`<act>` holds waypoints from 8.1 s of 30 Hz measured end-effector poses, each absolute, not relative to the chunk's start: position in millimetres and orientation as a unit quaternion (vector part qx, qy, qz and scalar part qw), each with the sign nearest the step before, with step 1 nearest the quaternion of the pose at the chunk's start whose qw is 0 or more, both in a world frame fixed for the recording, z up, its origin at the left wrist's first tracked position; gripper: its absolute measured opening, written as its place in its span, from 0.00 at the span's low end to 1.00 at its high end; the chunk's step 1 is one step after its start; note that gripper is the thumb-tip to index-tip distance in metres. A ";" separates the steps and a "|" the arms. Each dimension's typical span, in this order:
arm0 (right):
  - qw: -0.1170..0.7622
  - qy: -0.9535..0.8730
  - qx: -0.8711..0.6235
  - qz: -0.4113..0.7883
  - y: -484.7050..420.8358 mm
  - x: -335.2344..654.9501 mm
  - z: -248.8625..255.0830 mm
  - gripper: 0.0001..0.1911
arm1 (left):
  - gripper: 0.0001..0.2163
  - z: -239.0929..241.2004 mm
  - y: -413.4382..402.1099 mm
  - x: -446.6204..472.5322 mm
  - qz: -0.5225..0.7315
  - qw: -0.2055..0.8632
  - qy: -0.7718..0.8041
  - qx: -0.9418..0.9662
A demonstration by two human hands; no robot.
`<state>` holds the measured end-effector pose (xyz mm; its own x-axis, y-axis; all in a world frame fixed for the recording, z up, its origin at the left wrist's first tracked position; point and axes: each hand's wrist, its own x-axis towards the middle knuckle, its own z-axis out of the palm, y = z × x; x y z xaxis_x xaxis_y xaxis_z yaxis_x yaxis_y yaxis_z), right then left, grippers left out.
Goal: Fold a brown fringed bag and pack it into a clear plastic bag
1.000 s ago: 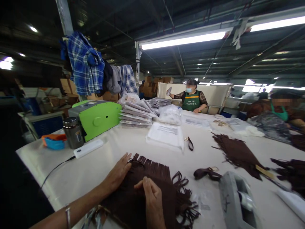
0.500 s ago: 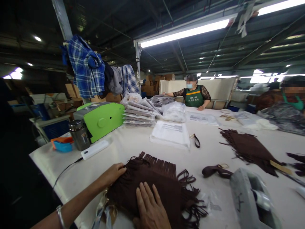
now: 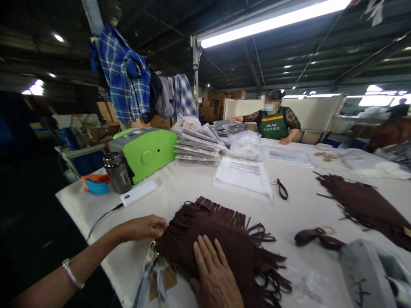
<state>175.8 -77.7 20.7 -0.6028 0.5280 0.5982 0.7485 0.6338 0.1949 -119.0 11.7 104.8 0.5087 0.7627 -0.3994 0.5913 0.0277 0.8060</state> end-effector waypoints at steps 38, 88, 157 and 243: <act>0.270 -0.864 -0.413 -0.103 -91.1 172.6 33.3 0.34 | 0.14 135.2 1.3 -116.0 0.043 0.489 0.531 0.691; 0.096 -0.824 -0.545 0.122 69.3 109.4 115.8 0.16 | 0.38 35.3 -21.3 -43.0 0.109 0.109 0.406 0.901; 0.181 -0.852 -0.491 0.015 -44.7 105.1 87.7 0.07 | 0.03 76.7 -24.7 -81.8 0.277 0.284 0.494 0.773; 0.672 -0.078 -0.422 0.604 -216.5 281.1 61.6 0.28 | 0.28 54.2 -73.7 95.9 0.029 -0.173 0.213 0.961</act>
<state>281.1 -216.5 61.6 0.2587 0.8771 -0.4046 -0.7456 -0.0850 -0.6609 95.9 -73.7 54.2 0.9074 0.3995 0.1303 0.4199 -0.8492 -0.3203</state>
